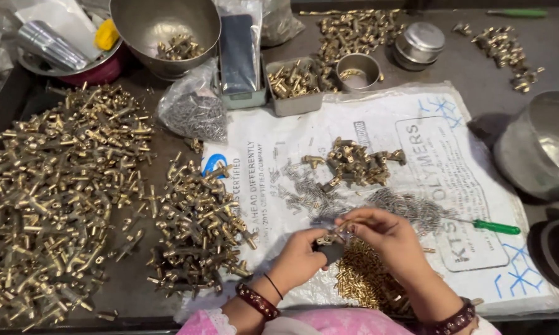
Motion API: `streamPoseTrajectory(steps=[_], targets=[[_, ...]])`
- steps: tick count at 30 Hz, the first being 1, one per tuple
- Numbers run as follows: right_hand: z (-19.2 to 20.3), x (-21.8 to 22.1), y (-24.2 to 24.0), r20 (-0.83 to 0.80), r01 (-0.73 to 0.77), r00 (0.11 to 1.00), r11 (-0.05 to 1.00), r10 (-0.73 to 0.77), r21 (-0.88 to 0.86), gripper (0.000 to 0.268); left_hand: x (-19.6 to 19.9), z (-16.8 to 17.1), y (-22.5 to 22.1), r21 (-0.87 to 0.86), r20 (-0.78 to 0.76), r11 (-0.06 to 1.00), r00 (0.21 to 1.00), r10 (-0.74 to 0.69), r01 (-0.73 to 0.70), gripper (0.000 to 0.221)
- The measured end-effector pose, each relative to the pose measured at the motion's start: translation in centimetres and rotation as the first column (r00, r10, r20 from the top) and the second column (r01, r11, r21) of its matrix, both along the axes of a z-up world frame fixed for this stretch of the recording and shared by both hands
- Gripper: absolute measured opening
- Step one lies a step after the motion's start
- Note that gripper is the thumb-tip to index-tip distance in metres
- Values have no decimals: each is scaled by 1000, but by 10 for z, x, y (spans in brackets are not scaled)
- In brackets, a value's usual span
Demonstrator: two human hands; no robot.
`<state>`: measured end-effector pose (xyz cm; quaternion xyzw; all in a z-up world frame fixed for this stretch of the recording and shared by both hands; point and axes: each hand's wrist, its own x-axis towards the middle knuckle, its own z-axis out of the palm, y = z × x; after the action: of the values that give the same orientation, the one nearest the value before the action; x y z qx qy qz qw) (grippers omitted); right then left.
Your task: The person sits at a workbench covered with small brass fittings and steel parts and sorts them one at a time. They pick up each part, hold it against a small black handheld object, and place it into separate piles on a printed sack spread over the table.
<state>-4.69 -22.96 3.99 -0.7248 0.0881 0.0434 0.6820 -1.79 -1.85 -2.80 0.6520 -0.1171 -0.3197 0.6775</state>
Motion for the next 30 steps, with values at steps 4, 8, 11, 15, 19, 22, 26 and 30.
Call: streamPoseTrajectory(steps=[4,8,11,15,19,22,26,30], targets=[[-5,-1,14,-91,-28,995,996,36,81,25,-2,21,7,-51,64,999,998,-9,12,46],[23,-3,18,-85,-79,994,996,75,-44,24,-3,18,4,53,-7,993,995,-103,103,44],[50,1,32,83,-175,972,913,220,-369,32,-2,14,6,-165,-200,983,973,-113,80,31],[51,1,28,128,-239,939,875,318,-422,48,1,18,6,-218,-287,975,953,-99,35,23],[13,3,-15,231,-4,967,914,106,-405,29,9,6,15,-147,-283,989,958,-47,5,25],[12,1,-10,43,-35,994,687,96,-726,16,17,6,15,-229,-224,971,974,17,-70,26],[13,-7,19,27,-100,962,443,272,-891,18,15,25,15,-186,-272,975,960,69,-123,33],[5,-7,21,41,-66,951,331,307,-941,18,13,37,14,-104,-374,988,925,67,-114,29]])
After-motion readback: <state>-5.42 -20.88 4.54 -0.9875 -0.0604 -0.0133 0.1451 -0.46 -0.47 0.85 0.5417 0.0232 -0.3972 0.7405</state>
